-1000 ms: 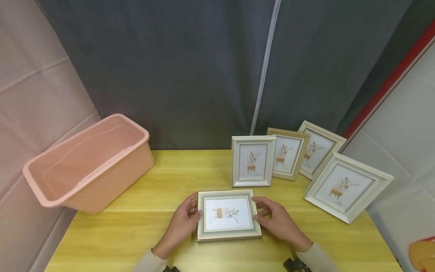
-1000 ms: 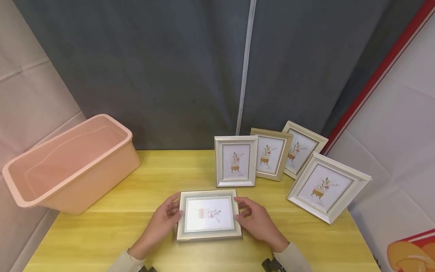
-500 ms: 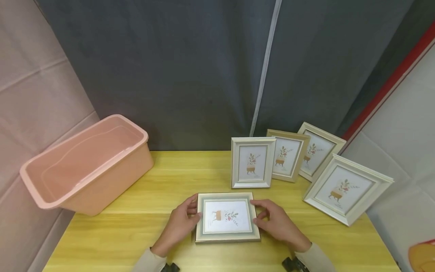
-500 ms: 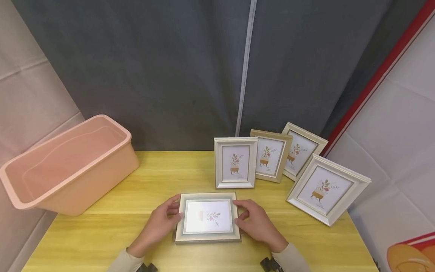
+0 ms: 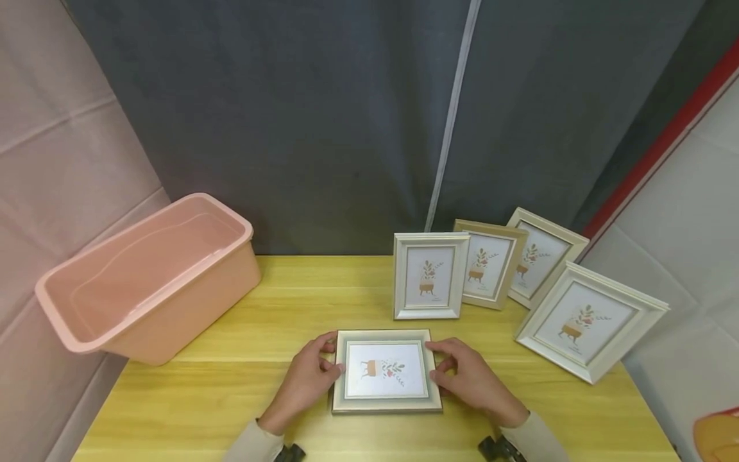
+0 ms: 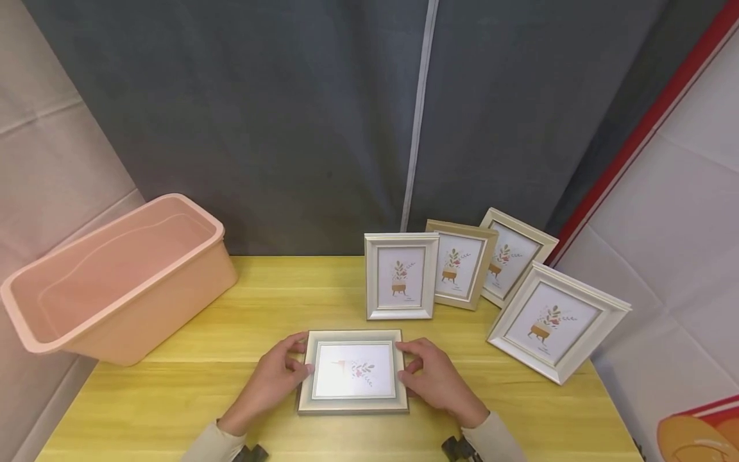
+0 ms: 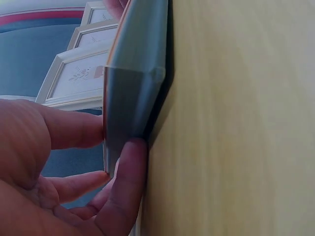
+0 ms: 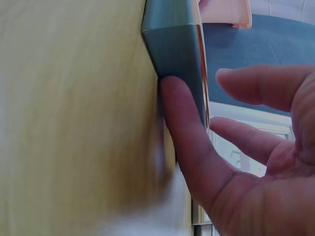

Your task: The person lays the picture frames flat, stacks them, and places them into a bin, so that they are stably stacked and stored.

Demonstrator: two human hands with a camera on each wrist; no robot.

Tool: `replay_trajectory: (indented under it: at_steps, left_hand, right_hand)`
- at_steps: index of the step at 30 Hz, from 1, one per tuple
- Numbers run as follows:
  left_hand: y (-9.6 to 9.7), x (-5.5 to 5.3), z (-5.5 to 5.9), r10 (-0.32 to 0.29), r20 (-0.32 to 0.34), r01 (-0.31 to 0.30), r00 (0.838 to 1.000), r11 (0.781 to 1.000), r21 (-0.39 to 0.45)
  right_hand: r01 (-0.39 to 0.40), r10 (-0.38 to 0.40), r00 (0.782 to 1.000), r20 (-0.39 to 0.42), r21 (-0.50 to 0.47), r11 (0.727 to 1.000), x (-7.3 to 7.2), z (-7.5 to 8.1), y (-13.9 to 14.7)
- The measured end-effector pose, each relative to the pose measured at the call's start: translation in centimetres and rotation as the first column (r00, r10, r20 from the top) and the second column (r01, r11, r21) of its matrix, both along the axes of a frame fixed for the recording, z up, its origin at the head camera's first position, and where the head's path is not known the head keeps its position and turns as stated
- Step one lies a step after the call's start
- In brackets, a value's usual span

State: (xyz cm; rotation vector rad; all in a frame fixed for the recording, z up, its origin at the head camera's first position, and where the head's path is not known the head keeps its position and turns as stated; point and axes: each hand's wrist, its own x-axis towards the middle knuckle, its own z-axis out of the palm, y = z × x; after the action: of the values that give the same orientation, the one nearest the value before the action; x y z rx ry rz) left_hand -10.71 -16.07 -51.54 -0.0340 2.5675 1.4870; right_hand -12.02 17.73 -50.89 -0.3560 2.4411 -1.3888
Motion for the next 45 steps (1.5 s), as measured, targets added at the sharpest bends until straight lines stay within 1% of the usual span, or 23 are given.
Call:
replay_trajectory:
  at_steps: [3, 7, 11, 14, 17, 20, 22, 25, 30, 35, 42, 45]
  left_hand:
    - [0.0, 0.0, -0.1, -0.007, 0.002, 0.007, 1.0, 1.0, 0.013]
    - [-0.1, 0.0, 0.1, -0.019, 0.002, 0.019, 1.0, 1.0, 0.013]
    - [-0.1, 0.1, 0.3, -0.03, -0.005, 0.03, 1.0, 1.0, 0.002]
    - [-0.1, 0.1, 0.2, -0.034, -0.005, 0.034, 0.999, 0.999, -0.005]
    - [-0.1, 0.1, 0.2, -0.038, -0.001, 0.038, 0.999, 0.999, -0.008]
    - [0.0, 0.1, 0.1, -0.051, -0.001, 0.051, 0.999, 0.999, -0.009]
    - [0.0, 0.1, 0.1, -0.061, -0.001, 0.061, 0.998, 0.998, -0.013]
    - [0.0, 0.1, 0.0, -0.066, -0.005, 0.066, 0.998, 0.998, -0.02]
    - [-0.1, 0.1, 0.1, -0.057, -0.007, 0.057, 0.998, 0.998, -0.024]
    - [-0.2, 0.1, 0.3, -0.055, -0.003, 0.055, 0.998, 0.998, -0.025]
    - [-0.2, 0.1, 0.2, -0.054, -0.003, 0.054, 0.999, 0.998, -0.034]
    - [-0.2, 0.1, 0.1, -0.061, -0.006, 0.06, 0.998, 0.998, -0.034]
  right_hand:
    - [0.007, -0.007, 1.0, -0.008, 0.037, 0.999, 0.0, 0.2, 0.0]
    - [0.006, -0.005, 1.0, -0.015, 0.054, 0.999, -0.2, 0.4, 0.0]
    - [0.019, -0.019, 1.0, 0.002, 0.045, 0.999, -0.3, 0.6, 0.1]
    - [0.041, -0.041, 0.999, -0.009, 0.041, 0.998, -0.6, 0.9, 0.2]
    - [0.06, -0.058, 0.996, -0.072, 0.024, 0.998, -0.9, 1.1, 0.5]
    - [0.06, -0.062, 0.985, -0.162, -0.018, 0.998, -1.4, 1.4, 0.9]
    - [0.057, -0.064, 0.973, -0.223, -0.04, 0.998, -1.8, 1.8, 1.0]
    - [0.081, -0.092, 0.952, -0.29, -0.047, 0.996, -2.4, 2.5, 1.3]
    - [0.146, -0.151, 0.914, -0.375, -0.042, 0.988, -3.6, 3.8, 1.8]
    - [0.197, -0.194, 0.869, -0.456, -0.043, 0.98, -5.0, 5.2, 2.4]
    - [0.245, -0.245, 0.809, -0.535, -0.073, 0.967, -7.1, 6.6, 3.5]
    - [0.275, -0.269, 0.79, -0.551, -0.073, 0.959, -8.1, 7.2, 4.0]
